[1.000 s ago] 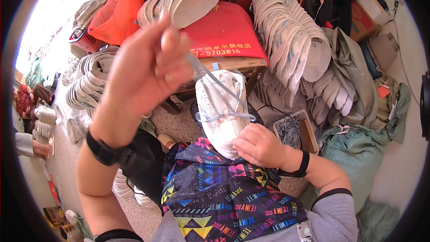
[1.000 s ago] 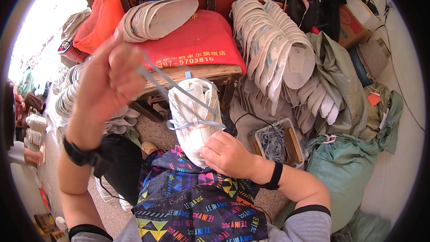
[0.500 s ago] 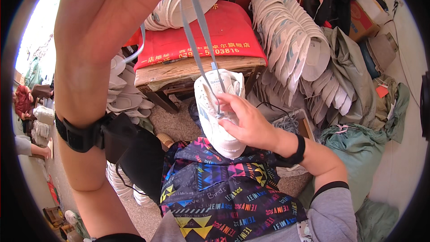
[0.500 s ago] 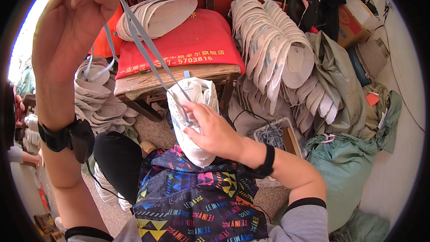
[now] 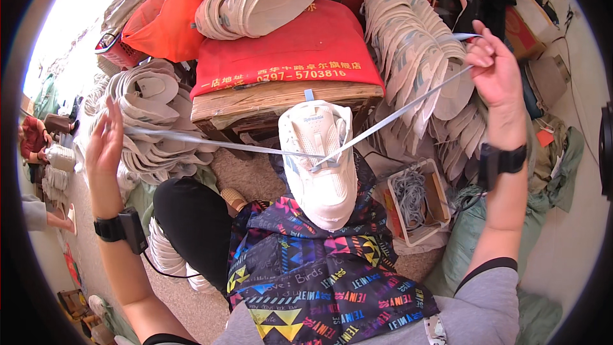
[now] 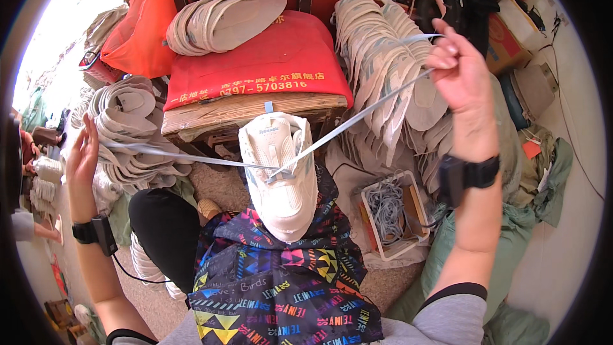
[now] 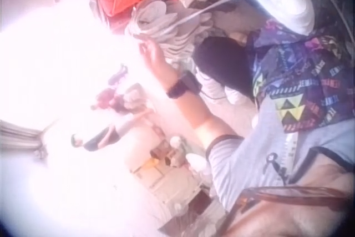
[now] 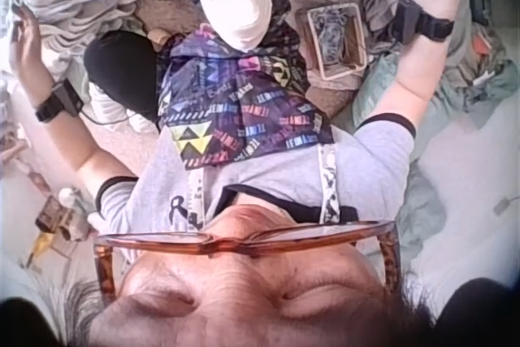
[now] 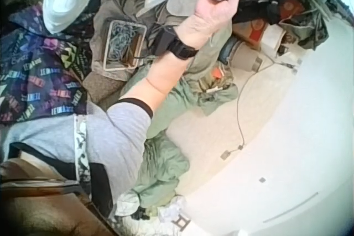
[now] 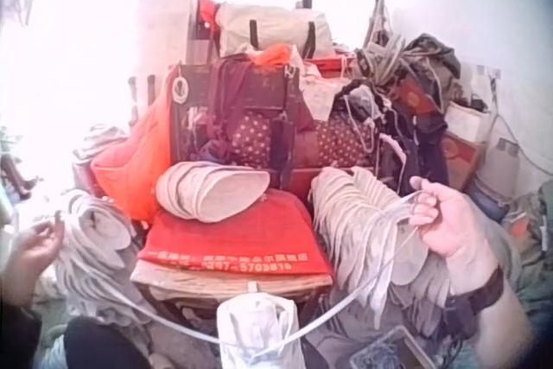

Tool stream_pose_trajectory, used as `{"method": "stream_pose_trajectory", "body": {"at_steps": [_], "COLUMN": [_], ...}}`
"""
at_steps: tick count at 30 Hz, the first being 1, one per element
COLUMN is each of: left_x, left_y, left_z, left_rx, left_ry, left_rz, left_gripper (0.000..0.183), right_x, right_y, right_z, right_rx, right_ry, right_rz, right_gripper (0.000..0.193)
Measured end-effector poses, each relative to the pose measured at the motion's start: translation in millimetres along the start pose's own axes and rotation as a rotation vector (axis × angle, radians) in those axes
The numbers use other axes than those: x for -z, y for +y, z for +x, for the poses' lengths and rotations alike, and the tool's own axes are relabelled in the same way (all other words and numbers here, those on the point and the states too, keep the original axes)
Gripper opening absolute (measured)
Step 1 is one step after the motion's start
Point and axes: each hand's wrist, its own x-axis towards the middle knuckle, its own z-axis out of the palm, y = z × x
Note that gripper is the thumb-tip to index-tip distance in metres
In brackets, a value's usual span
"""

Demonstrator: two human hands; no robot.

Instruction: The recorder is threading laces into a white sneaker while seated in a crowded storage or workshop area.

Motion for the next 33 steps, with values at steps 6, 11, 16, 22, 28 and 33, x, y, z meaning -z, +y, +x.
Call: {"method": "stream_pose_trajectory", "body": {"at_steps": [6,11,16,22,28,33], "left_x": [71.9,80.5,68.3,31.2,87.5,83.5], "left_y": [208.6,190.9,115.4,-218.3,-310.9,-326.6], "left_z": [-58.5,-34.5,-49.6,-66.8,-62.5,-77.5], "left_rx": [-0.414,-0.640,-0.798,-0.109,0.160,0.261], "left_ry": [0.234,0.399,0.372,0.027,-0.340,-0.348], "left_rz": [0.128,0.612,1.207,1.623,1.601,1.774], "left_gripper": [0.022,0.027,0.032,0.029,0.026,0.031], "right_x": [124.8,243.1,224.3,45.5,-15.9,-9.0], "right_y": [-126.1,-237.4,-177.0,76.4,198.0,207.3], "right_z": [25.3,-12.2,-35.4,-65.2,-110.0,-122.8], "right_rx": [0.015,0.269,0.465,-0.035,-0.329,-0.273], "right_ry": [0.460,0.724,0.862,0.218,-0.161,-0.207], "right_rz": [-0.187,-0.348,-0.762,-1.224,-0.754,-1.002], "right_gripper": [0.023,0.025,0.023,0.024,0.015,0.010]}}
